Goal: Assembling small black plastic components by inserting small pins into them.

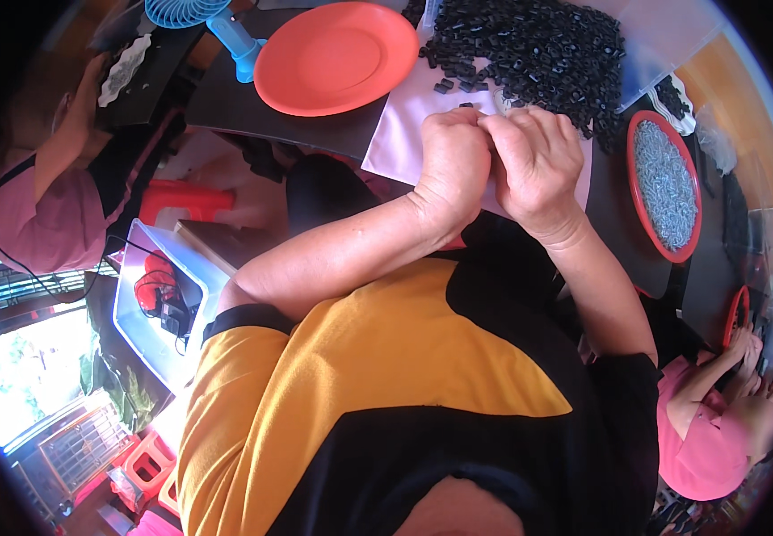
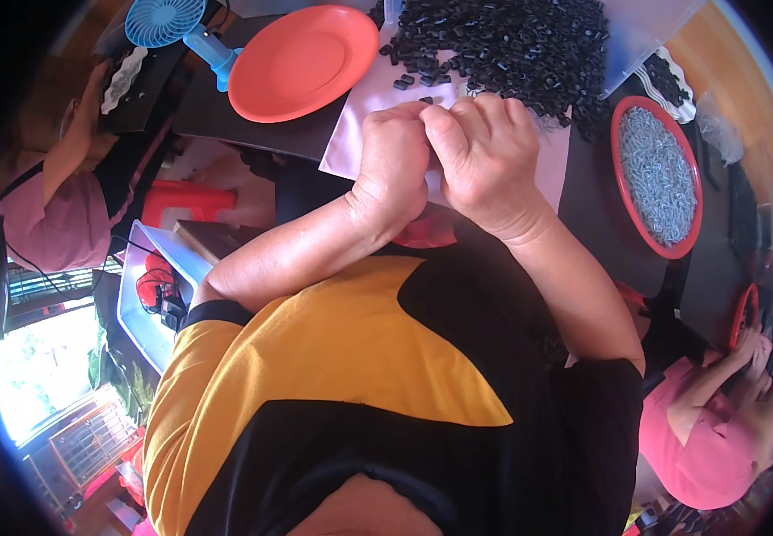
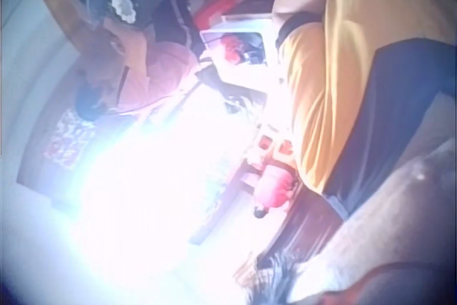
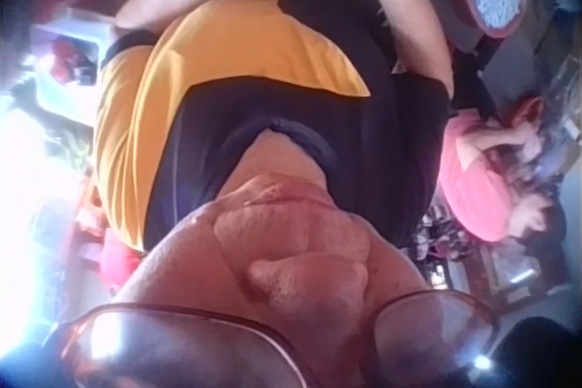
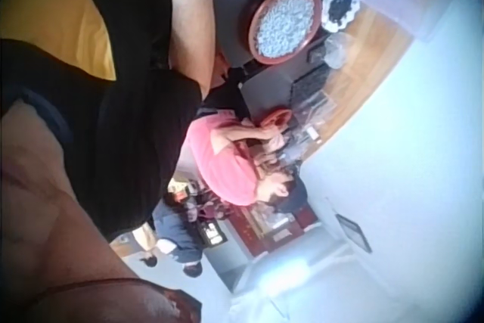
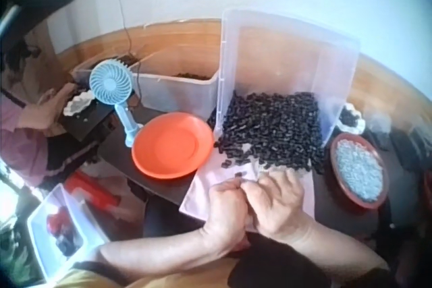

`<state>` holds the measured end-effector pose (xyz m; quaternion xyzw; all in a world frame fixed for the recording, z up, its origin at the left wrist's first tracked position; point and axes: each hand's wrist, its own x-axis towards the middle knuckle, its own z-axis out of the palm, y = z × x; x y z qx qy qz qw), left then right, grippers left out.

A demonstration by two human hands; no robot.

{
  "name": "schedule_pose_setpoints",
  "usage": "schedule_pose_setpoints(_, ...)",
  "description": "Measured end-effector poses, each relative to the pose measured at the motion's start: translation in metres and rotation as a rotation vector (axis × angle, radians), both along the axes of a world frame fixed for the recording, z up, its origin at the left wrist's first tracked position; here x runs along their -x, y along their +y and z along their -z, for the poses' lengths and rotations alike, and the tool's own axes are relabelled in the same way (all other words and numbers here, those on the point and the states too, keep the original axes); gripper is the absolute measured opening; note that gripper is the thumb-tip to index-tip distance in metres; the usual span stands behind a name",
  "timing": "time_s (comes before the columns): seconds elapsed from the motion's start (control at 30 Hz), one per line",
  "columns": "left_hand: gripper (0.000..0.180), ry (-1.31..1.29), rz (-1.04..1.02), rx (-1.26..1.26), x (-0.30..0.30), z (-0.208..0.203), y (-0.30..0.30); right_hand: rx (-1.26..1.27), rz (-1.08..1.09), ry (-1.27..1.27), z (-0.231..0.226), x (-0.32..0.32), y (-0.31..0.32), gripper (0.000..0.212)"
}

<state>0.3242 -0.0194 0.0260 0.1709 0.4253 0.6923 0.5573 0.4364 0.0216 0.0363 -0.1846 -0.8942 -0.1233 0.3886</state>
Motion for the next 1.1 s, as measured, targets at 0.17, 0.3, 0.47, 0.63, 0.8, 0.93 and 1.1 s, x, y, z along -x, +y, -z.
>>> schedule_pose_setpoints(0.17, 0.013, 0.178, 0.08, -0.025, 0.002, -0.003, -0.002, 0.046, -0.041, 0.076, 0.003, -0.004, 0.007, 0.033)
schedule_pose_setpoints(0.3, 0.015, 0.297, 0.266, -0.016, 0.019, -0.013, -0.001, 0.094, -0.13, 0.163, -0.004, -0.008, 0.017, 0.044)
schedule_pose_setpoints(0.47, 0.017, 0.306, 0.295, 0.005, 0.018, -0.004, 0.001, 0.092, -0.142, 0.203, 0.008, -0.006, 0.019, 0.044)
schedule_pose_setpoints(0.63, 0.013, 0.271, 0.248, -0.04, 0.016, -0.002, 0.0, 0.102, -0.151, 0.218, 0.013, -0.007, 0.021, 0.043)
schedule_pose_setpoints(0.8, 0.012, 0.29, 0.24, -0.061, 0.018, 0.002, -0.002, 0.368, -0.208, 0.276, 0.007, -0.013, 0.018, 0.037)
schedule_pose_setpoints(0.93, 0.013, 0.296, 0.254, -0.036, 0.016, 0.003, -0.005, 0.619, -0.137, 0.301, -0.002, -0.014, 0.018, 0.029)
schedule_pose_setpoints(1.1, 0.013, 0.311, 0.26, -0.042, 0.014, 0.006, -0.009, 0.666, -0.149, 0.192, -0.014, -0.016, 0.023, 0.024)
